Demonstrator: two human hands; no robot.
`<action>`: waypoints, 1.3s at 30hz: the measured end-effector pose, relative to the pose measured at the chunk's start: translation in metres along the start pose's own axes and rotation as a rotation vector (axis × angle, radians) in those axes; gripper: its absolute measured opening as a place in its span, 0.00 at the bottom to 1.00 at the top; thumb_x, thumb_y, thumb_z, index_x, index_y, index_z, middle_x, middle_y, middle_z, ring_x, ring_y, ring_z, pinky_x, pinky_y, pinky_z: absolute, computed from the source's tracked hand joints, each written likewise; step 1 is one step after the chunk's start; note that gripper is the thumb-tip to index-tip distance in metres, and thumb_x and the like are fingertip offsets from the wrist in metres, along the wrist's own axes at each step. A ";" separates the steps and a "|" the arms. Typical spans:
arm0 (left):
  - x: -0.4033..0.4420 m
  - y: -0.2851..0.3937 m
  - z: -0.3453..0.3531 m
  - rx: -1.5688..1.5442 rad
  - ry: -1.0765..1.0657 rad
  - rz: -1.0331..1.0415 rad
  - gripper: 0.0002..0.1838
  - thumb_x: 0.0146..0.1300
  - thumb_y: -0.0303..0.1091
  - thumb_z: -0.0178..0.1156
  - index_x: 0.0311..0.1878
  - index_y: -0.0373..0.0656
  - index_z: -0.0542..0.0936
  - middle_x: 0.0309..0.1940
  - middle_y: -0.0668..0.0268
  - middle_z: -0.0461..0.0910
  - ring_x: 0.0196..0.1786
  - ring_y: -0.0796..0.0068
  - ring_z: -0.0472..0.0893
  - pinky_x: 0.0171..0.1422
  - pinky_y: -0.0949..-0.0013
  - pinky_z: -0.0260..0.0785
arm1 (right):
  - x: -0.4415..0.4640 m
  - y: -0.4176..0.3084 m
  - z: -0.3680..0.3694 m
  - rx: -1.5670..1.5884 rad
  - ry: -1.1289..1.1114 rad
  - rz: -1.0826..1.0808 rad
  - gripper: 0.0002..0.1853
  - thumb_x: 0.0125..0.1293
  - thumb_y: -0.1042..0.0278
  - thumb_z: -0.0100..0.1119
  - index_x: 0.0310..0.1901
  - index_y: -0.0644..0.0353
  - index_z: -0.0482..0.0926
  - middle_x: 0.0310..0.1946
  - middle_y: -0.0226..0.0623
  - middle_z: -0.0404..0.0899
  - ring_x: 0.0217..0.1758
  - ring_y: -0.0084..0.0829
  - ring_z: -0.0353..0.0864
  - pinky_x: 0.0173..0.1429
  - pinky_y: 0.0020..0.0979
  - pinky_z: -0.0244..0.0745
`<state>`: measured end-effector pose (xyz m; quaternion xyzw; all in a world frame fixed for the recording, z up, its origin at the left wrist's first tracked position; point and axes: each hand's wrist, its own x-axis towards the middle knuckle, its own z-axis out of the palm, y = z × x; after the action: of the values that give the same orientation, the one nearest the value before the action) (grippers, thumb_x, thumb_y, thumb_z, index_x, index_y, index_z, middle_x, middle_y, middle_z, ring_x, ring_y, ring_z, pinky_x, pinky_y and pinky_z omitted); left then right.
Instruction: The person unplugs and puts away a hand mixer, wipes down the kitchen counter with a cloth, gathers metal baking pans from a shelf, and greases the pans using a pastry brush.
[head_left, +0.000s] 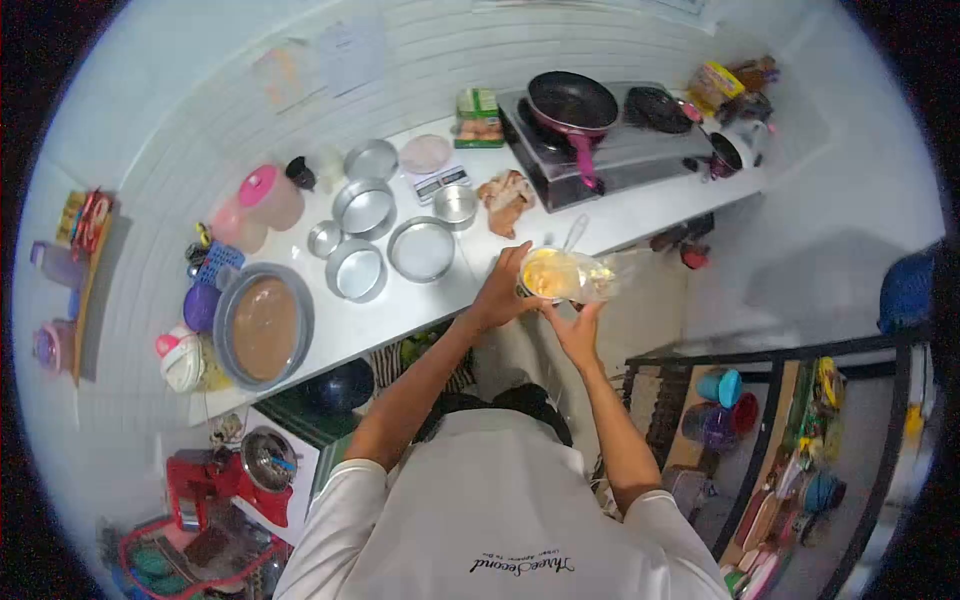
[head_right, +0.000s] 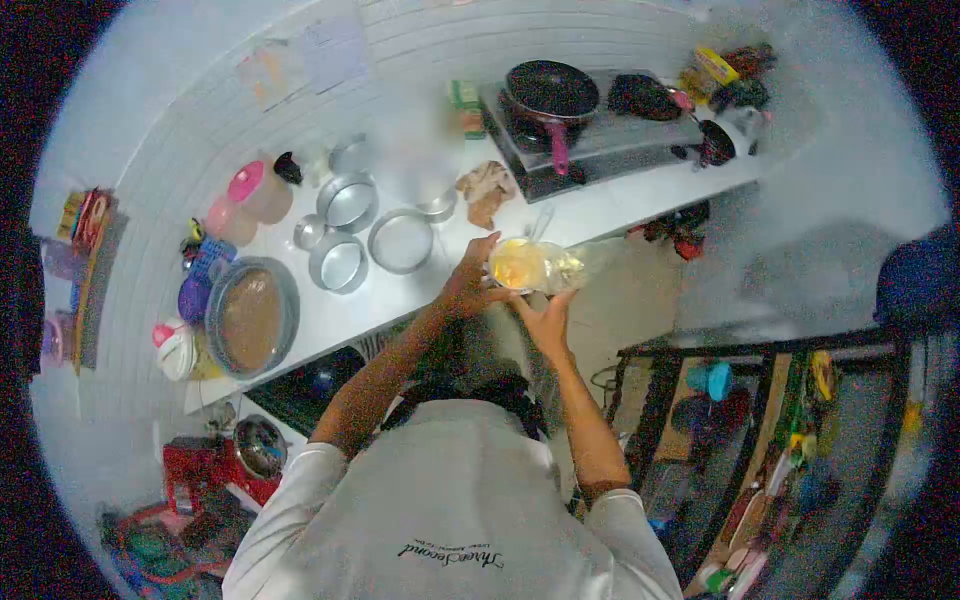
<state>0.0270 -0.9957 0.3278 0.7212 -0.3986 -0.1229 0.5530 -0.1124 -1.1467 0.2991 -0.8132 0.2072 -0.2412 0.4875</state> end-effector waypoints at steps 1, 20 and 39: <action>-0.006 -0.017 -0.008 -0.051 0.029 -0.021 0.60 0.46 0.45 0.82 0.78 0.36 0.56 0.65 0.46 0.67 0.71 0.46 0.67 0.75 0.51 0.62 | 0.007 0.011 0.015 -0.006 -0.090 0.031 0.53 0.58 0.55 0.80 0.72 0.75 0.54 0.68 0.62 0.66 0.72 0.51 0.68 0.74 0.44 0.65; 0.010 -0.111 -0.048 0.371 0.147 -0.230 0.57 0.48 0.51 0.81 0.76 0.41 0.60 0.72 0.47 0.60 0.74 0.41 0.61 0.79 0.48 0.58 | 0.102 0.069 0.092 -0.122 -0.585 -0.014 0.27 0.70 0.64 0.63 0.67 0.64 0.69 0.62 0.54 0.75 0.65 0.52 0.77 0.69 0.48 0.71; -0.004 -0.072 -0.067 0.368 0.285 -0.180 0.41 0.52 0.49 0.79 0.63 0.38 0.71 0.64 0.49 0.71 0.68 0.46 0.68 0.74 0.50 0.63 | 0.163 -0.056 0.021 -0.033 -0.140 -0.350 0.11 0.77 0.70 0.52 0.55 0.62 0.79 0.52 0.44 0.83 0.53 0.40 0.84 0.53 0.35 0.80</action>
<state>0.0972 -0.9404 0.2863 0.8524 -0.2665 0.0063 0.4498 0.0357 -1.2006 0.3718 -0.8596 0.0321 -0.2616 0.4378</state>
